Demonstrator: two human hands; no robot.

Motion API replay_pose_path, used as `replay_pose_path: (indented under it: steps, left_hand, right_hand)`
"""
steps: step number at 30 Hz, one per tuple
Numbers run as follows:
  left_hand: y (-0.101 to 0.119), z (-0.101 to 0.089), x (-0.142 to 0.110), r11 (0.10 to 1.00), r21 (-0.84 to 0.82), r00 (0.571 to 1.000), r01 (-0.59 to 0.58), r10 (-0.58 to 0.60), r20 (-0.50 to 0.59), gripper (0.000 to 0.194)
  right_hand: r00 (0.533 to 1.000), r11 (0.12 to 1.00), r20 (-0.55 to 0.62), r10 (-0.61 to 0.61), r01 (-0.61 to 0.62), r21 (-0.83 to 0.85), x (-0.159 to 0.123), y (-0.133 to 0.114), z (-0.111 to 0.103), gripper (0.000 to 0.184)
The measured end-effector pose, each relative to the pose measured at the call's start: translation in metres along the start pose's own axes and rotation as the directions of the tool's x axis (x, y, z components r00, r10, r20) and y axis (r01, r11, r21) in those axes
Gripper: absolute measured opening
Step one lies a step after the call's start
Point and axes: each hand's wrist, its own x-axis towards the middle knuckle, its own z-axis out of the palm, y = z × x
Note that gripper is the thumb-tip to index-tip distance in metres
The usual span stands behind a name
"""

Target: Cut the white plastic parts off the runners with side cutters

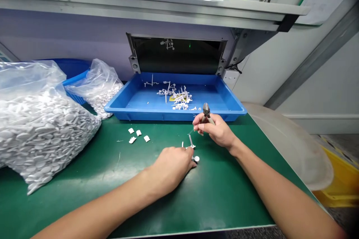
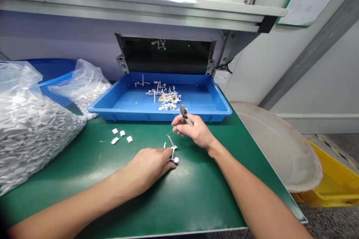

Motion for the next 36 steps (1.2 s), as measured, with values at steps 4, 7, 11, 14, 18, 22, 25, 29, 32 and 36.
replay_pose_path:
  steps: [4, 7, 11, 14, 18, 22, 25, 29, 32, 36]
  left_hand:
    - [-0.024, -0.003, 0.003, 0.93, -0.367, 1.0, -0.007, 0.017, 0.026, 0.02]
    - [-0.048, -0.021, 0.002, 0.655, -0.743, 0.99, 0.138, -0.067, 0.124, 0.02]
    - [-0.067, -0.042, -0.003, 0.346, -0.936, 0.995, 0.07, -0.094, 0.04, 0.024]
    - [-0.071, -0.041, -0.004, 0.313, -0.95, 0.975, -0.022, -0.205, -0.09, 0.026]
    - [-0.074, -0.033, -0.005, 0.502, -0.863, 0.945, -0.055, -0.253, -0.208, 0.022]
    - [-0.077, -0.033, -0.008, 0.797, -0.603, 0.934, -0.025, -0.197, -0.299, 0.014]
    - [-0.074, -0.031, -0.008, 0.856, -0.517, 0.929, -0.016, -0.179, -0.324, 0.015]
    - [-0.069, -0.021, -0.006, 0.879, -0.477, 0.926, -0.005, -0.176, -0.334, 0.016]
    - [-0.067, -0.017, -0.005, 0.879, -0.476, 0.927, 0.005, -0.183, -0.328, 0.016]
    - [-0.066, -0.018, -0.005, 0.886, -0.464, 0.934, 0.009, -0.173, -0.312, 0.013]
  right_hand:
    - [1.0, 0.992, -0.011, -0.001, 0.0, -0.125, 0.0, -0.007, -0.003, 0.025]
    - [0.987, 0.896, -0.122, -0.106, 0.042, -0.442, -0.002, -0.016, -0.006, 0.036]
    - [0.859, 0.659, -0.25, -0.448, 0.128, -0.741, -0.009, -0.027, -0.001, 0.04]
    - [0.892, 0.543, 0.027, -0.452, 0.299, -0.784, -0.017, -0.032, 0.012, 0.035]
    - [0.922, 0.431, 0.314, -0.227, 0.384, -0.817, -0.021, -0.023, 0.033, 0.031]
    - [0.977, 0.343, 0.15, -0.153, 0.195, -0.919, -0.017, -0.007, 0.042, 0.03]
    - [0.984, 0.287, 0.129, -0.125, 0.161, -0.944, -0.016, -0.001, 0.042, 0.028]
    - [0.983, 0.246, 0.142, -0.114, 0.167, -0.955, -0.016, 0.0, 0.043, 0.029]
    - [0.982, 0.225, 0.157, -0.107, 0.178, -0.958, -0.017, 0.0, 0.043, 0.03]
    - [0.982, 0.202, 0.168, -0.088, 0.183, -0.962, -0.019, -0.001, 0.044, 0.028]
